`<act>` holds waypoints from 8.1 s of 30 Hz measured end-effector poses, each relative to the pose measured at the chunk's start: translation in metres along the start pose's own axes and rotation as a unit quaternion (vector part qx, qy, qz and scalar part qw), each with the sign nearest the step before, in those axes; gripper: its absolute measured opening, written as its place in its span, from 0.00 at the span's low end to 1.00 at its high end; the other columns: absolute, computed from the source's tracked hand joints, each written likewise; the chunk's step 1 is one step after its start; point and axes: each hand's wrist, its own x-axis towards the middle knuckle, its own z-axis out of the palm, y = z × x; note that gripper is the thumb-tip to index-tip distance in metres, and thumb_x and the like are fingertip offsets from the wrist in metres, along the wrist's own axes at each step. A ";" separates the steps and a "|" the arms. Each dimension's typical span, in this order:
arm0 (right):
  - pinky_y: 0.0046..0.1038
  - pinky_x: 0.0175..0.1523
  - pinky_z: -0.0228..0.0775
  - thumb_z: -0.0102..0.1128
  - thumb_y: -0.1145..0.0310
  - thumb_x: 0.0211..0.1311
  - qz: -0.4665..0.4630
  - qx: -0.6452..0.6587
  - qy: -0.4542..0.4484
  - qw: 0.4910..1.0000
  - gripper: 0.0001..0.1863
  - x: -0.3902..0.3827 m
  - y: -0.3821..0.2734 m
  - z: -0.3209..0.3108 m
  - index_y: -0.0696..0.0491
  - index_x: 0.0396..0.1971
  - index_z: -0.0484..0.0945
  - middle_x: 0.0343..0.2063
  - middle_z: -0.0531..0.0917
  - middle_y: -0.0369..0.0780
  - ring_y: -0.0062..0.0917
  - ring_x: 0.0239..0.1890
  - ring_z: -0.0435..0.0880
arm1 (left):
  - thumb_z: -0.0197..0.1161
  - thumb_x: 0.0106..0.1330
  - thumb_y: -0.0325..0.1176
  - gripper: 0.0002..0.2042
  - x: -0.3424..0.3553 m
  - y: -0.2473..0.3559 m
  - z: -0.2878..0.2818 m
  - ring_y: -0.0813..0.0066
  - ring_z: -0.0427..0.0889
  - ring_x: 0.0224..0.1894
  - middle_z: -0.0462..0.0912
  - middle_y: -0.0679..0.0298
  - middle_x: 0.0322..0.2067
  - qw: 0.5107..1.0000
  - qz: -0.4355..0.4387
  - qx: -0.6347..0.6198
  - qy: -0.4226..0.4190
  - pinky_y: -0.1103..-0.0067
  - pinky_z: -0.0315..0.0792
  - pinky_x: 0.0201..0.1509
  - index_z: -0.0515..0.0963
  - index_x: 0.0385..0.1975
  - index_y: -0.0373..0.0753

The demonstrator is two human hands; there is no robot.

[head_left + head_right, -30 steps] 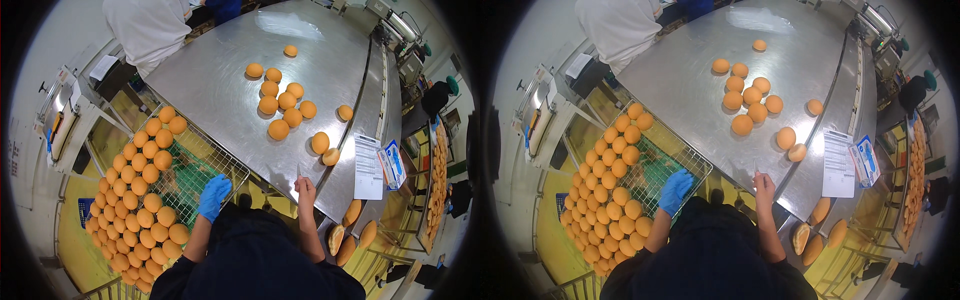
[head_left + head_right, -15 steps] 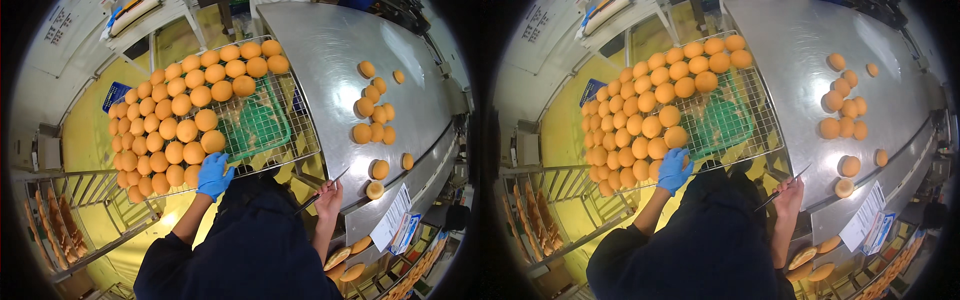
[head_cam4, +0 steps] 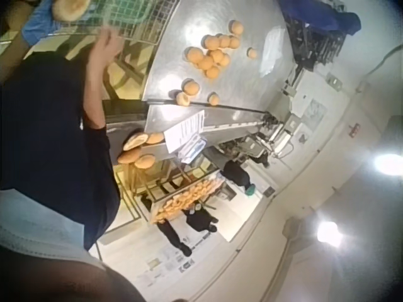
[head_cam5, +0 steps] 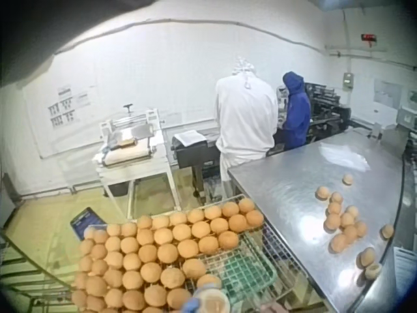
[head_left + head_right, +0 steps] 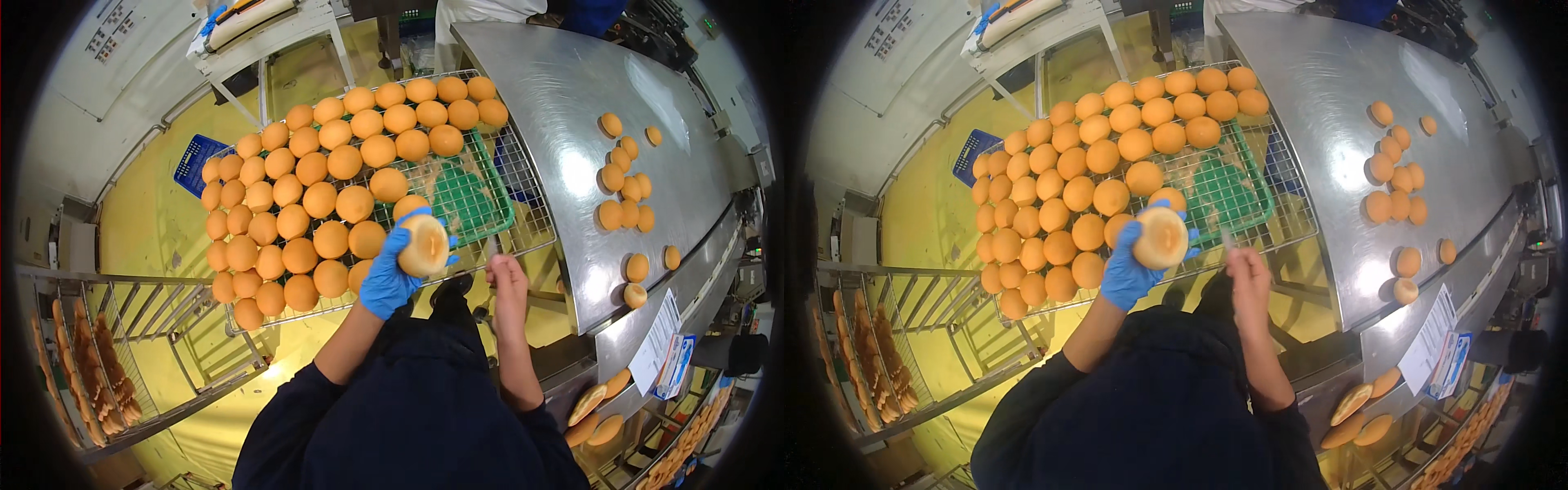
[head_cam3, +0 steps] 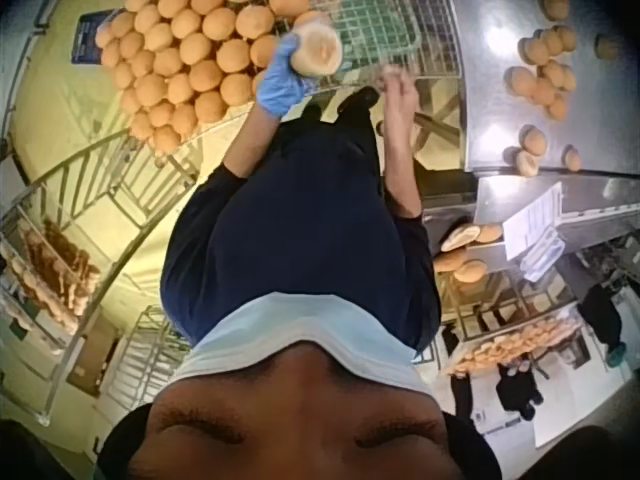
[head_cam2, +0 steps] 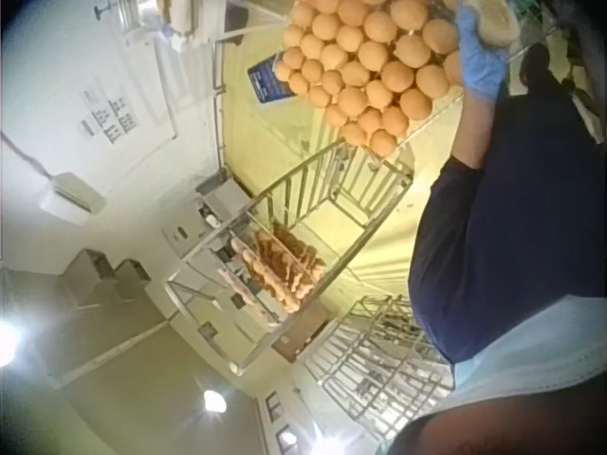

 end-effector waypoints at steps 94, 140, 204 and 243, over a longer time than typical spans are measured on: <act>0.26 0.41 0.49 0.66 0.64 0.45 -0.488 -0.431 -0.024 0.759 0.10 -0.113 -0.046 0.136 0.50 0.26 0.75 0.20 0.73 0.31 0.23 0.27 0.68 | 0.60 0.53 0.51 0.35 -0.154 0.088 0.014 0.61 0.73 0.51 0.69 0.51 0.51 0.912 0.388 0.133 -0.027 0.68 0.67 0.56 0.61 0.55 0.31; 0.23 0.17 0.37 0.19 0.30 0.58 -0.260 0.355 -0.614 0.656 0.45 -0.183 -0.141 0.151 0.52 0.18 0.80 0.07 0.62 0.30 0.15 0.07 0.52 | 0.45 0.62 0.59 0.35 -0.153 0.087 0.006 0.53 0.65 0.58 0.62 0.45 0.57 0.968 0.246 -0.026 -0.042 0.59 0.63 0.59 0.57 0.60 0.35; 0.20 0.15 0.38 0.62 0.70 0.54 -0.511 0.303 -0.196 0.780 0.02 -0.234 -0.142 0.079 0.47 0.24 0.79 0.08 0.65 0.27 0.11 0.06 0.55 | 0.44 0.61 0.58 0.37 -0.090 0.002 0.045 0.49 0.63 0.60 0.60 0.44 0.59 0.995 -0.006 0.050 -0.089 0.59 0.67 0.56 0.52 0.63 0.35; 0.19 0.12 0.40 0.52 0.73 0.55 -0.477 0.254 -0.141 0.830 0.05 -0.227 -0.175 0.059 0.45 0.29 0.75 0.11 0.69 0.28 0.12 0.06 0.58 | 0.45 0.60 0.59 0.37 -0.052 -0.014 0.064 0.56 0.69 0.54 0.65 0.46 0.56 0.984 -0.126 -0.029 -0.127 0.56 0.62 0.59 0.56 0.61 0.35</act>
